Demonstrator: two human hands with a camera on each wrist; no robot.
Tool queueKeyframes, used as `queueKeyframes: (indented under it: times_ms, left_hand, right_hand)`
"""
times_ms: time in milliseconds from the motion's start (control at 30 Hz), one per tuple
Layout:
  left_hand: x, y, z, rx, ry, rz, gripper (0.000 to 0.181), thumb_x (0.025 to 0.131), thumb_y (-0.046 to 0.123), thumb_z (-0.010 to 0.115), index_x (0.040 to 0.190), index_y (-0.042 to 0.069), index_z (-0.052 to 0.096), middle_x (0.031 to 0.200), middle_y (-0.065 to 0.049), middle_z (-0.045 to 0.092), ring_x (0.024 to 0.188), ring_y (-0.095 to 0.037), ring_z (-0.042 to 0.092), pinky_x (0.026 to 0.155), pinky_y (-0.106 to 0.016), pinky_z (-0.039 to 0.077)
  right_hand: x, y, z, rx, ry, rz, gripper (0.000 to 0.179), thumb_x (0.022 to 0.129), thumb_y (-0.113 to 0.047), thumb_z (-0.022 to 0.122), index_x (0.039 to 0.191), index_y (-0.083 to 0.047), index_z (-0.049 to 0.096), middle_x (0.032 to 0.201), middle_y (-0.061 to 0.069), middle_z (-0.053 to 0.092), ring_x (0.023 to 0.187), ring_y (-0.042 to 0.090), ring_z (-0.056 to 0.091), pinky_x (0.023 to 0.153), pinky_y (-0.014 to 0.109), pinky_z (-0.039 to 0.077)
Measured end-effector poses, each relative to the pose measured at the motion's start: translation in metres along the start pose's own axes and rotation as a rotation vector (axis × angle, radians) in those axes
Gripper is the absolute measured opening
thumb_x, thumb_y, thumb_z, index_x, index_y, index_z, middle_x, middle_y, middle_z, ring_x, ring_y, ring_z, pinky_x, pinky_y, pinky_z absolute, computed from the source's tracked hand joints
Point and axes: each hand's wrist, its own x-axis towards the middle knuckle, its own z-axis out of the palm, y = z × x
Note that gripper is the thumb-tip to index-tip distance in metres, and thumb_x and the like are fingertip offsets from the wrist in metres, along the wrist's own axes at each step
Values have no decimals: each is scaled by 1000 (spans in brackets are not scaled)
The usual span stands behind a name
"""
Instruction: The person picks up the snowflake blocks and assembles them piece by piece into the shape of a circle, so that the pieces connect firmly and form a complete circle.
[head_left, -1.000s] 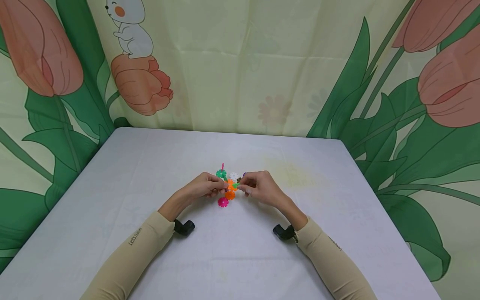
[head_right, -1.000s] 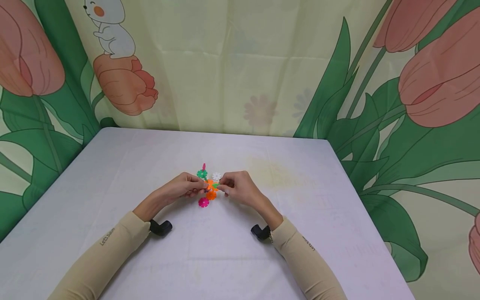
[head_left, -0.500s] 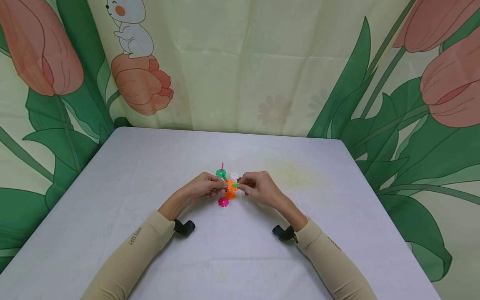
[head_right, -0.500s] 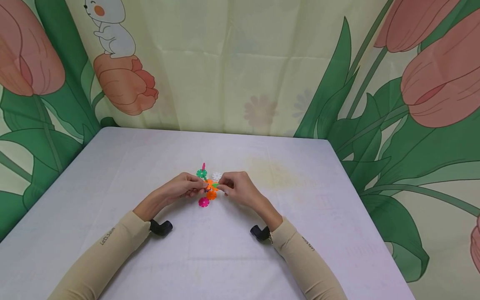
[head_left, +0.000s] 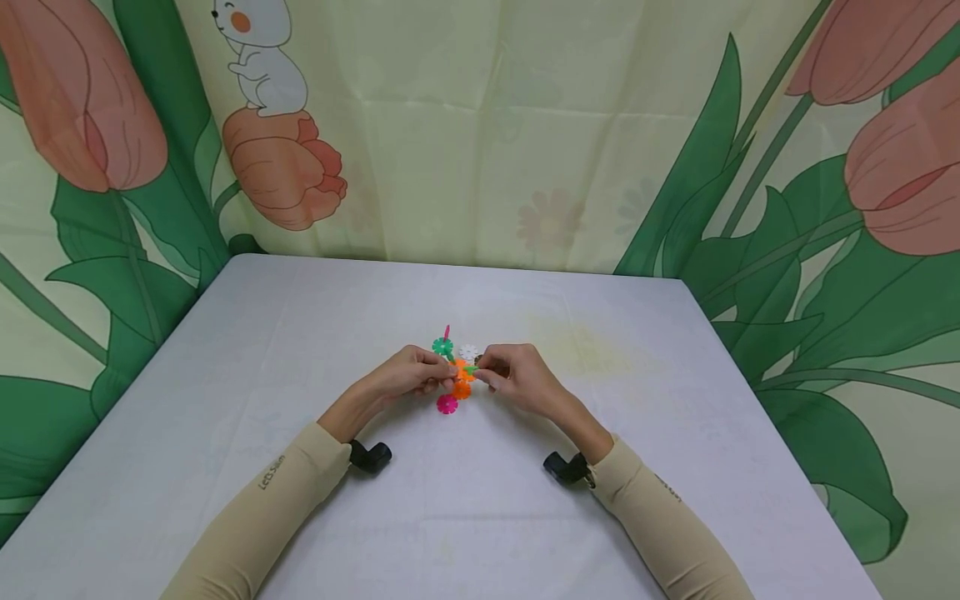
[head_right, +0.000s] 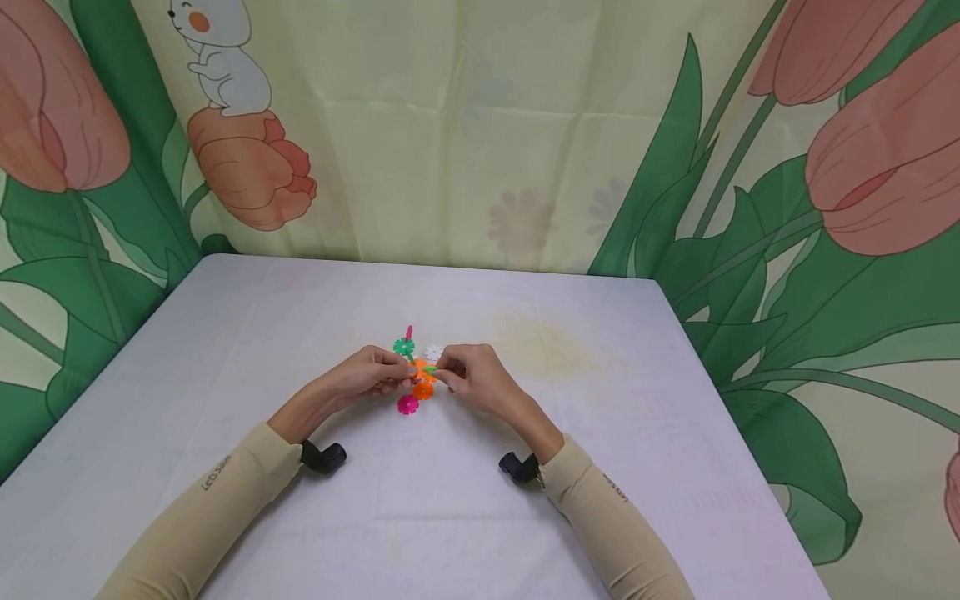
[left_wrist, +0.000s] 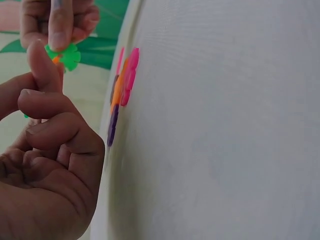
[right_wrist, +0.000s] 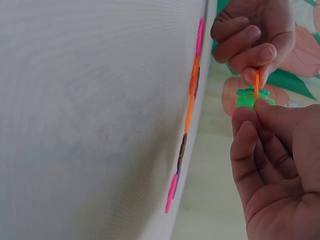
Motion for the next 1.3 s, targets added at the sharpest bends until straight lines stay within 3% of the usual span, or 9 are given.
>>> queueKeyframes:
  times_ms: [433,633,967,1300]
  left_hand:
    - [3,-1,0,0,10,9,35,104,32,67,108,-2,74,83,-4,68,64,-12,44,58,-24,30]
    - [2,-1,1,4,36,8,33,105,29,65,111,-2,73,85,-5,69,66,-13,45,59,-23,33]
    - [2,0,0,4,79,10,32,106,27,64,115,-4,70,84,-3,65,65,-12,46,58,-22,35]
    - [2,0,-3,19,93,2,29,106,25,64,113,-2,71,83,-2,65,64,-12,46,59,-22,37]
  right_hand:
    - [0,0,0,29,84,30,5,94,-7,79,96,-2,79,86,12,80,65,13,73,67,20,59]
    - [0,-1,0,77,43,53,6,95,-9,79,99,-5,80,89,14,81,69,20,76,69,22,60]
    - [0,2,-21,-36,4,150,11,97,-15,77,104,-7,80,91,10,80,72,13,68,69,24,56]
    - [-3,21,-47,-218,21,362,16,98,-19,75,107,-8,80,83,7,71,74,18,58,65,28,47]
